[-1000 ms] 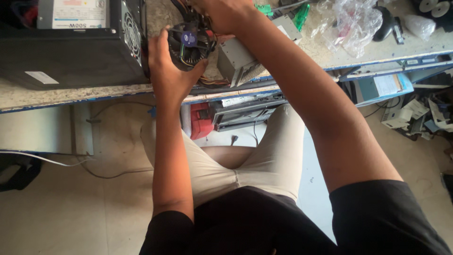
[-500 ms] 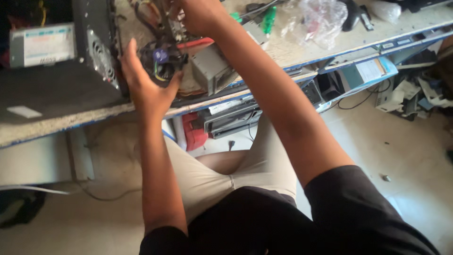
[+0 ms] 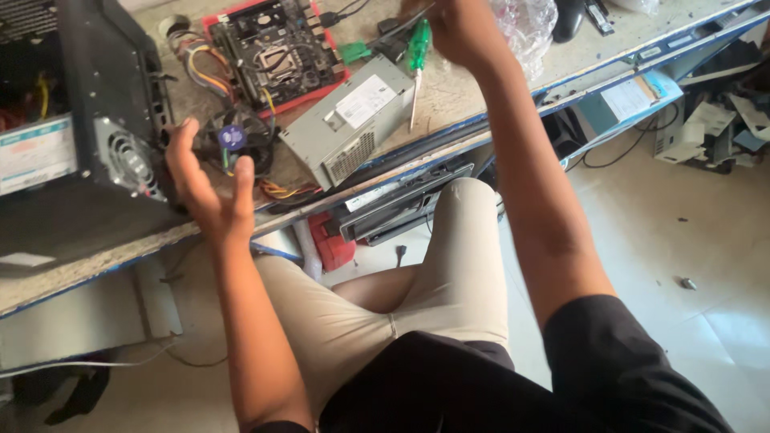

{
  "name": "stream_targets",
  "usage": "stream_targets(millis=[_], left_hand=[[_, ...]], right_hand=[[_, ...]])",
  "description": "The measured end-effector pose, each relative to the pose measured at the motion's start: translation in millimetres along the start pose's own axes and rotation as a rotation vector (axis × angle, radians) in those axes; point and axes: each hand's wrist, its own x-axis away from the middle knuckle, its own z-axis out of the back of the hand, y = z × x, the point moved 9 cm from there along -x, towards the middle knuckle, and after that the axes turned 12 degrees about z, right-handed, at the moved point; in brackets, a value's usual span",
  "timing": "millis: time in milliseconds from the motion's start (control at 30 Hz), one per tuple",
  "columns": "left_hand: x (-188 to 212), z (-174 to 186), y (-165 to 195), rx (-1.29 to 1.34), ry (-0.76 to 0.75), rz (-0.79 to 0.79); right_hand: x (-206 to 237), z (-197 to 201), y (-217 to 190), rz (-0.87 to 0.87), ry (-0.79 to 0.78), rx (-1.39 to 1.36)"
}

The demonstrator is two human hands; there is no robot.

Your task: The person installs a RAM stick into a motherboard, then connects a power supply unit and a CPU fan to the board using various cables. The person works on a bench with tools and spare parts nearby.

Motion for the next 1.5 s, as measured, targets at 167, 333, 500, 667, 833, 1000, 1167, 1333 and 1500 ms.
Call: stream_targets(millis=[167,333,500,667,833,1000,1167,1333,1500], left_hand=[[0.1,-2.6,0.1,0.020,0.007,0.011],[0.9,-5.4,-3.1,0.033,-0.008,0.030],[1.9,-4.3,-5.5,0.043,0.016,0.037],[3.8,-7.1,2.7,0.034,0.028,0.002],[3.2,-6.4,7.3,0.084,0.019,-0.023],[3.7,-4.8,0.9,0.151,-0.027,-0.018],[0.5,-12.3,5.2,0.155,-0.025,-0.054],[22.1,-27.0,44.0,0.002,0.153,-0.059],[42.4,-70.8,109.2,-0.424,0.059,-0.137]], right_hand=[[40.4,2.2,-48.1,0.121,-0.229,0.157],[89.6,32.7,10.2,0.051,-0.197,0.125],[128.7,66.8,68.4,-0.083,-0.191,0.328],[103.0,40.6,55.4,-0.123,-0.105,0.192],[53.4,-28.7,0.5,0.026,-0.176,0.177],[42.1,-21.6,-19.0,0.040,-0.130,0.171],[63.5,7.1,-19.7,0.032,-0.003,-0.030],[90.0,3.7,10.9,-0.292,0.071,-0.428],[95.0,-0.2,20.4,-0.268,0.045,-0.508]])
